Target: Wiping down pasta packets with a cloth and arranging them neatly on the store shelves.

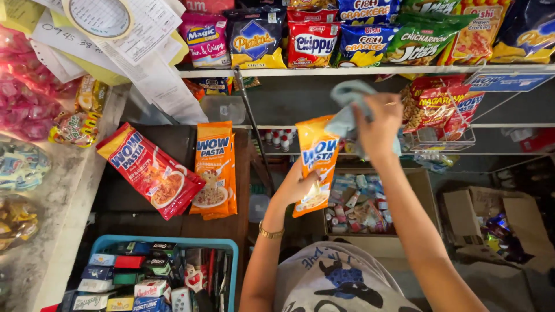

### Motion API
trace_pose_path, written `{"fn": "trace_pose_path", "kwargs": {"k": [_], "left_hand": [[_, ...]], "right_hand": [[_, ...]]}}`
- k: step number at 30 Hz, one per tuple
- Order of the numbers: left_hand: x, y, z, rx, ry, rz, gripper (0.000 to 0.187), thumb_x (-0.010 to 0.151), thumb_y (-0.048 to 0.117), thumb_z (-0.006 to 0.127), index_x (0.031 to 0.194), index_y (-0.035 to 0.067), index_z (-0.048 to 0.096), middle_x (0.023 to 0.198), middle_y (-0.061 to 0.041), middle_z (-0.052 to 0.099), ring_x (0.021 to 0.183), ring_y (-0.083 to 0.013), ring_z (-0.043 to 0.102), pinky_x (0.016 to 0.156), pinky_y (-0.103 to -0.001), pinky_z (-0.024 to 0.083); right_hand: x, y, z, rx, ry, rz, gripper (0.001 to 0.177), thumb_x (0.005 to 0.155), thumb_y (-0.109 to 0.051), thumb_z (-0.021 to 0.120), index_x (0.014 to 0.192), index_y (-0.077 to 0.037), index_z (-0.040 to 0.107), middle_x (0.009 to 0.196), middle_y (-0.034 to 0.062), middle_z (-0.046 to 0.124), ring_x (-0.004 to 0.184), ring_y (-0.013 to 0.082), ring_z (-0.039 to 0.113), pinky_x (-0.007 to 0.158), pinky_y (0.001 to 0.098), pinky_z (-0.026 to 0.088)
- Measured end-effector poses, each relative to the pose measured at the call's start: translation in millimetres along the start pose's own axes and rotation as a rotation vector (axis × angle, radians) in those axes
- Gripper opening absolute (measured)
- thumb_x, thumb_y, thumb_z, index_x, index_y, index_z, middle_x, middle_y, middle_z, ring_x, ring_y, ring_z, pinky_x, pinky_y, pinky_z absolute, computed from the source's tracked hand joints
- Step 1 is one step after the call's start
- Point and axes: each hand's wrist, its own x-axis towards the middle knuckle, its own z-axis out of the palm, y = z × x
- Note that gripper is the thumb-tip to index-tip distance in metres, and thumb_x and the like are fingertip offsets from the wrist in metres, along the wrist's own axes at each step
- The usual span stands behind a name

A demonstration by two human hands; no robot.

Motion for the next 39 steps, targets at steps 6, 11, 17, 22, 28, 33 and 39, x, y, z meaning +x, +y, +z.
{"fn": "trace_pose_path", "kwargs": {"k": [6, 11, 17, 22, 28, 33, 39], "left_hand": [[20.4, 37.3, 1.7, -0.487, 0.096, -0.017, 0.054, 0.11, 0.035, 0.046, 0.155, 0.005, 0.041, 0.136, -0.006, 0.062, 0.118, -0.013, 0.061, 0.103, -0.03, 0.052], [55.8, -45.9, -5.1, -0.698, 0.056, 0.019, 0.058, 0.115, 0.038, 0.051, 0.16, 0.004, 0.042, 0.139, -0.006, 0.057, 0.121, -0.0153, 0.058, 0.101, -0.033, 0.049], [62.6, 18.5, -23.0, -0.965, 0.214, 0.015, 0.06, 0.104, 0.053, 0.045, 0.147, 0.01, 0.047, 0.133, -0.007, 0.065, 0.117, -0.0205, 0.066, 0.101, -0.039, 0.055], [63.7, 41.9, -31.7, -0.985, 0.248, 0.08, 0.064, 0.105, 0.059, 0.041, 0.139, 0.006, 0.054, 0.123, -0.012, 0.07, 0.106, -0.0276, 0.07, 0.093, -0.044, 0.057], [54.4, 28.4, 22.8, -0.723, 0.255, 0.025, 0.078, 0.111, 0.064, 0.038, 0.159, 0.003, 0.043, 0.147, -0.013, 0.055, 0.126, -0.0276, 0.055, 0.106, -0.045, 0.044], [52.5, 48.7, 52.9, -0.325, 0.149, 0.155, 0.091, 0.1, 0.074, 0.02, 0.168, 0.015, 0.01, 0.175, -0.006, 0.015, 0.16, -0.0273, 0.014, 0.128, -0.043, 0.013], [43.1, 52.0, 39.4, 0.395, 0.415, 0.411, 0.06, 0.116, 0.049, 0.042, 0.16, 0.007, 0.038, 0.168, -0.016, 0.036, 0.158, -0.03, 0.033, 0.132, -0.045, 0.025]], "right_hand": [[-10.2, -18.1, -32.5, 0.356, 0.1, 0.282, 0.023, 0.098, -0.016, 0.072, 0.116, -0.002, 0.071, 0.105, 0.016, 0.064, 0.1, 0.0315, 0.058, 0.088, 0.0436, 0.048], [5.3, -91.8, -15.0, 0.193, -0.111, -0.113, 0.055, 0.081, -0.02, 0.076, 0.133, -0.004, 0.064, 0.135, 0.0236, 0.06, 0.123, 0.0424, 0.05, 0.103, 0.0542, 0.043], [-53.6, -74.8, 18.2, 0.157, -0.226, -0.159, 0.052, 0.079, -0.009, 0.078, 0.129, -0.021, 0.07, 0.143, 0.0115, 0.061, 0.124, 0.0391, 0.052, 0.105, 0.0509, 0.047], [-101.8, -60.6, 31.3, 0.249, -0.215, -0.3, 0.049, 0.067, -0.008, 0.077, 0.112, -0.026, 0.075, 0.133, -0.0006, 0.065, 0.118, 0.0335, 0.055, 0.098, 0.0493, 0.048], [-99.0, -46.1, 67.7, 0.111, -0.236, -0.023, 0.066, 0.078, -0.007, 0.075, 0.142, -0.019, 0.066, 0.147, 0.011, 0.061, 0.132, 0.0377, 0.05, 0.113, 0.0488, 0.043], [-65.8, -41.8, 59.0, 0.542, -0.097, 0.096, 0.066, 0.097, -0.019, 0.061, 0.154, 0.006, 0.039, 0.151, 0.0299, 0.046, 0.143, 0.0407, 0.037, 0.118, 0.053, 0.025], [-44.2, -24.2, 49.6, 0.915, -0.056, 0.609, 0.031, 0.108, -0.025, 0.064, 0.123, 0.002, 0.065, 0.108, 0.0013, 0.071, 0.096, 0.007, 0.06, 0.086, 0.0261, 0.052]]}}
